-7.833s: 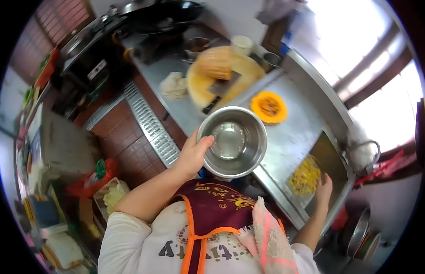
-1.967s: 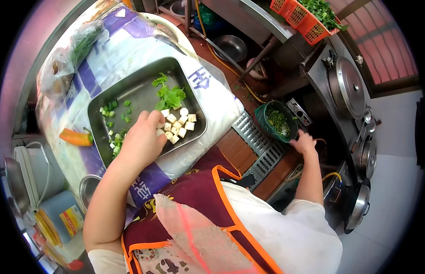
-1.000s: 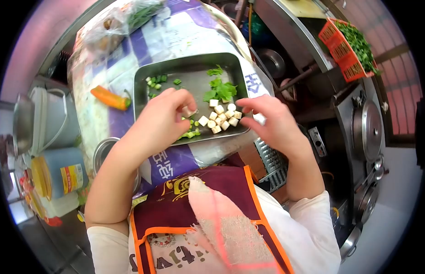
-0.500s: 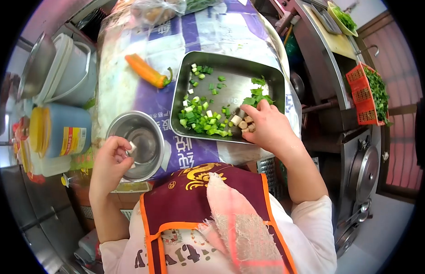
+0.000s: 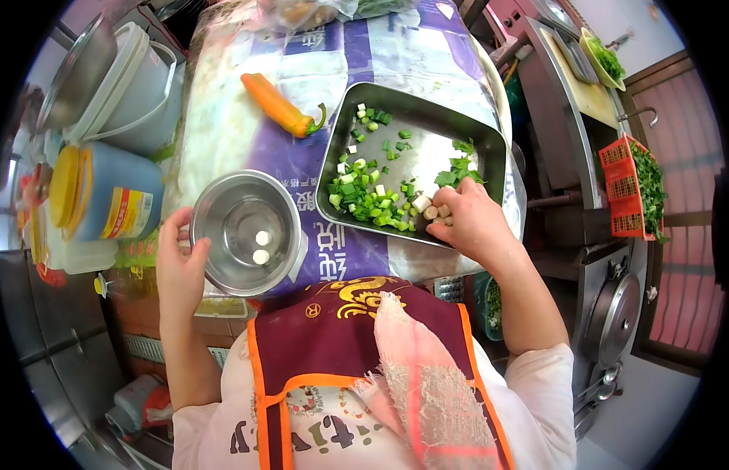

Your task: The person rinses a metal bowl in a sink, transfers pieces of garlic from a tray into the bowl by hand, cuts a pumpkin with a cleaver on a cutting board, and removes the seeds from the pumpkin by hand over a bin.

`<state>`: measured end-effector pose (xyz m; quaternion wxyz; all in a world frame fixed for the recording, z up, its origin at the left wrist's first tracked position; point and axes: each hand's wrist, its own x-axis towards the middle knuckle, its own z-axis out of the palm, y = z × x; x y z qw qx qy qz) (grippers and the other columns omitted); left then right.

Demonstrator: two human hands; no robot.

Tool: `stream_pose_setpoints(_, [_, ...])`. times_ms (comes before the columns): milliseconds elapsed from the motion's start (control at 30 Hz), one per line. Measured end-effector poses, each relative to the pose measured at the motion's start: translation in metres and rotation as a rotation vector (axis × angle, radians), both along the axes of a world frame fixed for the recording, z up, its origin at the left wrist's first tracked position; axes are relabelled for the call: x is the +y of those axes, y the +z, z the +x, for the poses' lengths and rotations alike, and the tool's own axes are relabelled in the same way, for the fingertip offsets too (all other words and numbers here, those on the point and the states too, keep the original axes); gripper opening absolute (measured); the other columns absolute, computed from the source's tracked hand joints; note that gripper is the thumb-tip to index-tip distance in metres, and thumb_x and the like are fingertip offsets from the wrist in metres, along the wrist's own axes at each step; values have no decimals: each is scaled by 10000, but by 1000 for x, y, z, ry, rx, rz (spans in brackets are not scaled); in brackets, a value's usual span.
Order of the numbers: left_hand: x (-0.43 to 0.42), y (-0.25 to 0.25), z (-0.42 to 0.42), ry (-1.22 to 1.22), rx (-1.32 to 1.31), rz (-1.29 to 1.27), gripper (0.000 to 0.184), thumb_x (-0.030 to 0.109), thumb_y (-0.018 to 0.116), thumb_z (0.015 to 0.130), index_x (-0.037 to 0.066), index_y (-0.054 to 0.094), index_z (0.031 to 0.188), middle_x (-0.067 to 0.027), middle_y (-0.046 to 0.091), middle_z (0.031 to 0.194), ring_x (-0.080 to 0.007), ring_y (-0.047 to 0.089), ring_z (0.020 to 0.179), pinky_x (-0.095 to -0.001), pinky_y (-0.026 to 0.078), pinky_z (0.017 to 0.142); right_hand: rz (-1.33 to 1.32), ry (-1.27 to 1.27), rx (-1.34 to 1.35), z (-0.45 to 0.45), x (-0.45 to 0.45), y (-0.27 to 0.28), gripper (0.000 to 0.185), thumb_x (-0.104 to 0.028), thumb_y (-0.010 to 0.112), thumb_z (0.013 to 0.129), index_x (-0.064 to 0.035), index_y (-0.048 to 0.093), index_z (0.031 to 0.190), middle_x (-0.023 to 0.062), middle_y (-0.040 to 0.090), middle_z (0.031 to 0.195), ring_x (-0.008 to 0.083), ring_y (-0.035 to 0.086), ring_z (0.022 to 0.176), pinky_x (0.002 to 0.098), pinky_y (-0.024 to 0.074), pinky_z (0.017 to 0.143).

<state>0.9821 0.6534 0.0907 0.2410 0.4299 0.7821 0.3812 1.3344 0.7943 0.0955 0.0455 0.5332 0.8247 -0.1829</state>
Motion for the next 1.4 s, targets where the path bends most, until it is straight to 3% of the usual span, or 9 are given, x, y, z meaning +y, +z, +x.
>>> stream_pose_setpoints(100, [-4,0,-2,-11,-211,-32,423,-4,568,753,8,507,1171,-70,524,1084,-165,492,996,-290,407,830,43,-27,12,-1,-1,-10,252,-114,636,669,-64,578,909,180,528,934,341,534,936,400,474,797])
stream_pose_setpoints(533, [-3,-3,23,-163,-143,-7,368,-10,568,751,16,543,1117,-84,493,1089,-174,490,1008,-277,429,832,-14,-62,162,3,-2,-10,246,13,578,650,-31,560,892,184,521,926,363,540,854,376,468,787])
stream_pose_setpoints(733, [-5,0,18,-76,-164,87,355,-27,551,752,20,549,1104,-90,482,1139,-173,493,1003,-273,463,787,-183,-131,287,7,5,21,251,59,587,664,-26,549,897,93,523,886,193,576,799,275,480,706])
stream_pose_setpoints(967, [-3,-3,16,-92,-197,224,348,-39,535,747,8,552,1091,-89,487,1151,-171,500,993,-277,458,790,-723,-48,1143,-57,-8,41,271,75,643,736,-16,531,965,45,567,914,140,608,831,284,526,757])
stream_pose_setpoints(1033, [-4,-2,17,-109,-167,216,347,-38,535,744,5,553,1088,-88,491,1147,-170,502,984,-279,455,792,-528,151,1024,-84,-23,40,417,27,662,738,-77,549,1125,78,546,1036,173,559,992,308,511,813])
stream_pose_setpoints(1133, [-7,-1,16,-116,-107,198,341,-35,530,746,-2,552,1085,-84,502,1133,-165,503,970,-279,451,795,-43,319,755,-87,-24,33,360,-26,692,722,-89,609,1066,107,540,1038,210,564,953,307,498,765])
stream_pose_setpoints(1233, [-13,-3,10,-77,-175,182,331,-27,522,755,-5,551,1083,-76,512,1112,-156,501,956,-273,443,796,-146,9,537,-57,-2,31,240,-53,616,745,-69,624,984,134,621,927,310,602,866,364,487,769])
stream_pose_setpoints(1300, [-15,-7,6,-28,-219,158,322,-19,516,764,-6,549,1084,-69,518,1092,-150,498,948,-268,438,797,-100,2,219,-33,12,25,237,-97,603,756,-82,627,991,161,618,901,321,599,864,385,477,779])
stream_pose_setpoints(1400, [-14,-13,0,-15,-264,137,319,-9,510,779,-8,544,1096,-61,514,1075,-144,495,936,-265,430,800,-69,5,203,-18,13,1,232,-95,597,753,-90,628,983,168,602,852,337,590,839,396,472,768])
